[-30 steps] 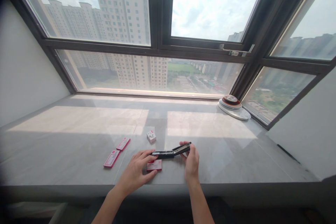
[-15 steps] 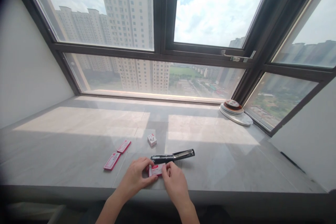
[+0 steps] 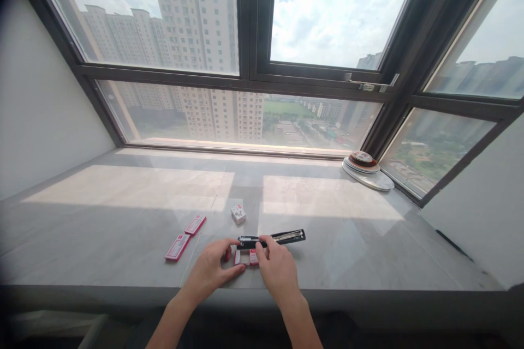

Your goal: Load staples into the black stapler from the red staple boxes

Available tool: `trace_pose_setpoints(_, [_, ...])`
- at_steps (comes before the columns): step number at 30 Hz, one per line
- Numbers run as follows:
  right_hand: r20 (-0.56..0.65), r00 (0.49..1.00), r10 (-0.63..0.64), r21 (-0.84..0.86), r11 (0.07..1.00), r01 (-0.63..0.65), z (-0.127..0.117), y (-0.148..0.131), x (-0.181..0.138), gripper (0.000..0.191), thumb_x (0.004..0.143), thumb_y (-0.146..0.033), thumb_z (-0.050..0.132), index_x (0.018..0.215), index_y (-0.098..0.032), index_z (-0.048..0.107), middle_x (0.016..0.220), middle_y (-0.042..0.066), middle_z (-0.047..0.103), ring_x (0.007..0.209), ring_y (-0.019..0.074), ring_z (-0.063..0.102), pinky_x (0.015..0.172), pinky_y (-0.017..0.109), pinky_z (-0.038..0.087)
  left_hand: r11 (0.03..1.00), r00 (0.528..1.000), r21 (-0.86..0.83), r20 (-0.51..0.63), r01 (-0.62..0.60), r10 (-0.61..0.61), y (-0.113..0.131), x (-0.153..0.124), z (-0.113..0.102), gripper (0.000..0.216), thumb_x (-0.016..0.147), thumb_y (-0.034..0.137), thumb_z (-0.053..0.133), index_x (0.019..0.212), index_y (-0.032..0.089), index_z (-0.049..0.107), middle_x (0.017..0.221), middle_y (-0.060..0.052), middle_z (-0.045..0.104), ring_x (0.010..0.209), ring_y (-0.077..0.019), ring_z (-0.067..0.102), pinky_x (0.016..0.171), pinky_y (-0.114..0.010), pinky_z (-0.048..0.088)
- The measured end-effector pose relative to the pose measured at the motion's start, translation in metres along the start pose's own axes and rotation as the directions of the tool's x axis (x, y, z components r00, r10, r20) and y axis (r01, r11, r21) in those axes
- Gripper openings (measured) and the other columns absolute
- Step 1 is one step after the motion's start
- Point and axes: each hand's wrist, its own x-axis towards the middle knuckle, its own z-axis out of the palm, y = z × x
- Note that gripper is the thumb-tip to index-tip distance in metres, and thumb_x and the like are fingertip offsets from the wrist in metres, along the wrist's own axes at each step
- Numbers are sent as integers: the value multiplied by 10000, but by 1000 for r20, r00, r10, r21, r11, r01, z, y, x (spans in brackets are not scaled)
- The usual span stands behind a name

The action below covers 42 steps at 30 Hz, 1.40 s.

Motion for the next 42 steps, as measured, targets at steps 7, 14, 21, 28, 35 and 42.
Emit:
trace_pose_setpoints(7, [27,999,42,288,957,-48,37,-11,14,245,910,-394,549,962,-197,685,540,-37,571,543,173,570,585,259,413,1000,1000,5,11,22,-22,3,1,0,359,770,451,757,1057,263,651,811,3,630,782,-201,589,752,-309,429])
trace_pose_setpoints(14, [61,993,-96,263,962,77,30,-35,19,160,888,-326,585,904,-215,699,596,-40,583,593,149,553,601,233,385,1000,1000,-15,26,-14,15,2,-2,-5,268,764,397,764,950,251,638,855,0,657,821,-202,592,781,-317,421])
trace_pose_setpoints(21, [238,944,-226,46,974,222,12,-33,3,92,845,-251,631,816,-252,718,655,-30,645,619,148,569,584,233,313,1000,999,-25,31,-17,18,1,-2,-5,212,800,395,712,934,241,653,826,-12,649,810,-206,593,773,-320,431])
trace_pose_setpoints(28, [107,994,-6,8,1000,6,-15,17,-10,246,960,-409,509,845,-236,642,593,-28,586,568,168,553,557,259,305,995,997,-67,10,75,-75,-2,-13,-13,306,805,478,713,973,235,632,850,-16,677,806,-213,619,756,-333,451])
trace_pose_setpoints(35, [109,993,52,5,999,-53,2,34,-12,324,939,-486,529,761,-229,611,601,-19,593,587,175,562,569,266,320,997,996,-25,-46,75,-76,26,-13,14,275,848,462,686,1032,266,632,896,-9,688,841,-221,641,803,-347,458])
trace_pose_setpoints(42, [-38,970,242,266,938,-223,-35,81,20,649,782,-625,699,1225,-169,567,628,-48,583,612,190,580,607,282,401,988,993,151,-115,27,-10,38,-6,33,458,879,511,649,1294,322,605,1096,-60,684,1010,-294,624,854,-401,433])
